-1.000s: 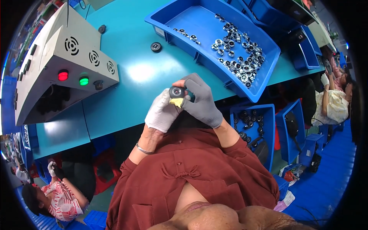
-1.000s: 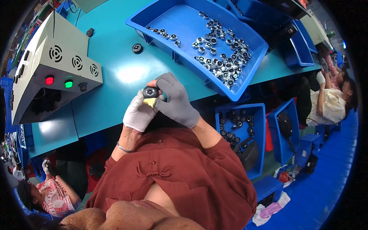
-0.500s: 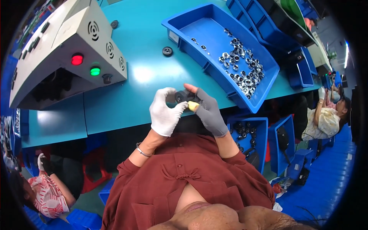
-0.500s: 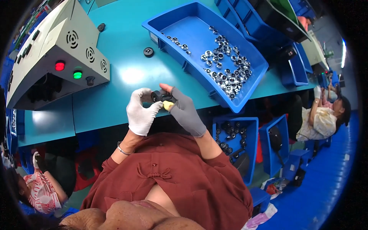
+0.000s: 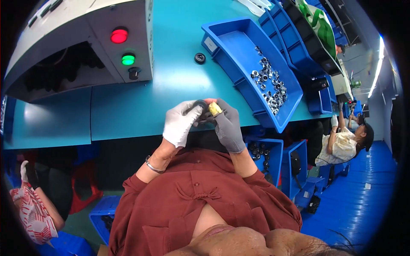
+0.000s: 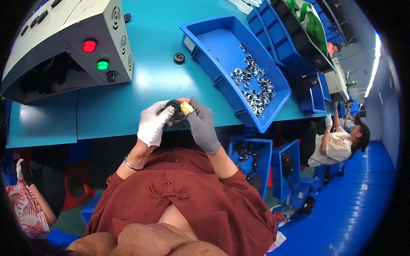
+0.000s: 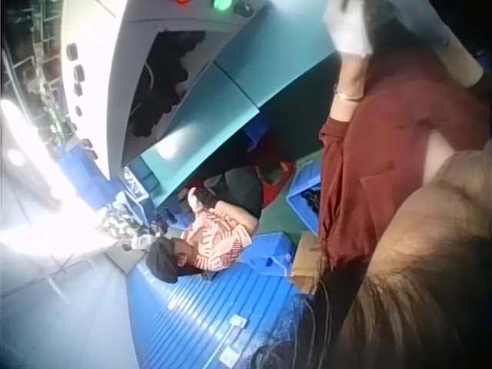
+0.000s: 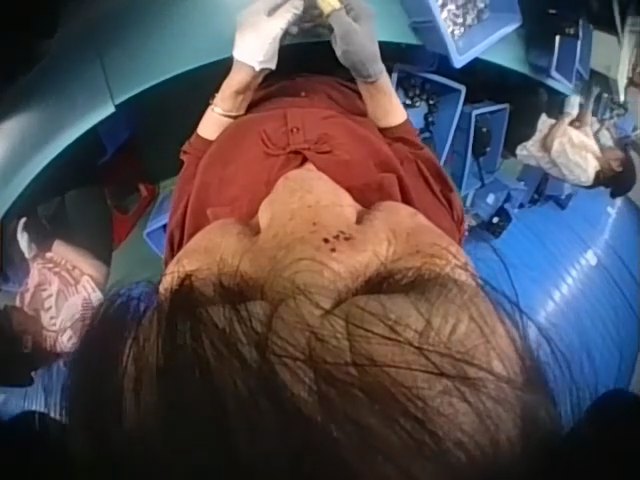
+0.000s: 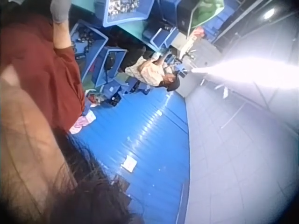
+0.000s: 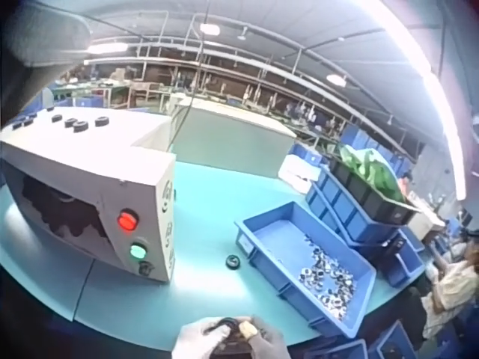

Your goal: Assembling small bearings into circular plastic components at an industrial assembly line workbench.

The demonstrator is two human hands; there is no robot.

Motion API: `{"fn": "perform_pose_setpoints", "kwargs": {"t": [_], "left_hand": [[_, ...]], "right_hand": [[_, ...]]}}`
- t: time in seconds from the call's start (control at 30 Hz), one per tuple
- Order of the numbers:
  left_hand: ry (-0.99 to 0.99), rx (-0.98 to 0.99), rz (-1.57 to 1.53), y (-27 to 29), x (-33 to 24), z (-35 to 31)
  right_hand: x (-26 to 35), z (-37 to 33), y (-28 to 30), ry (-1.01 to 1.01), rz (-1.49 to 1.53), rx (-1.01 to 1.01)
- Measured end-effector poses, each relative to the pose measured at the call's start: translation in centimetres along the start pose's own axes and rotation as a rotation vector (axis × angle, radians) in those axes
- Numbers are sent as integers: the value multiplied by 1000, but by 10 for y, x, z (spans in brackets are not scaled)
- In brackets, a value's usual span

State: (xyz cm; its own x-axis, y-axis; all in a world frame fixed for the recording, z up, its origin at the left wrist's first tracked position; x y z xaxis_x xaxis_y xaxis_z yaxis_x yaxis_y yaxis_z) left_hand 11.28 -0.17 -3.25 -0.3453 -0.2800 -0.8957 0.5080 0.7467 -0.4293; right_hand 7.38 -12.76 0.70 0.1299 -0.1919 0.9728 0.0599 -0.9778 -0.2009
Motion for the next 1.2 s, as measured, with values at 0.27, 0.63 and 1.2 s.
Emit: {"fn": "perform_pose_setpoints", "kwargs": {"t": [0.27,0.63,1.2], "left_hand": [[43,20,-328,13,15,-4],[38,-60,-353,15,16,-6],[45,-62,-231,4,11,3]], "right_hand": [[0,5,-10,19,-115,-30],[2,-9,-20,19,-111,-134],[1,-4,5,-3,17,-4]]}}
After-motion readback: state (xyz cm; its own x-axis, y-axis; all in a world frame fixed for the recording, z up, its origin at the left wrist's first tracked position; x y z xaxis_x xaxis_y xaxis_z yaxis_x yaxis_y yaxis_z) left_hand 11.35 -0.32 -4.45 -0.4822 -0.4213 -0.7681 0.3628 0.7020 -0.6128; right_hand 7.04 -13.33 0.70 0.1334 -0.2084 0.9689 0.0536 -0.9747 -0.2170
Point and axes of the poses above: each hand's wrist, its own z-axis towards the middle knuckle, its own y-axis out of the back of the hand, x = y × z, the point moved 8 cm from there along z, towards the middle knuckle, and after that the axes turned 13 degrees about x, right-handed, at the moved point
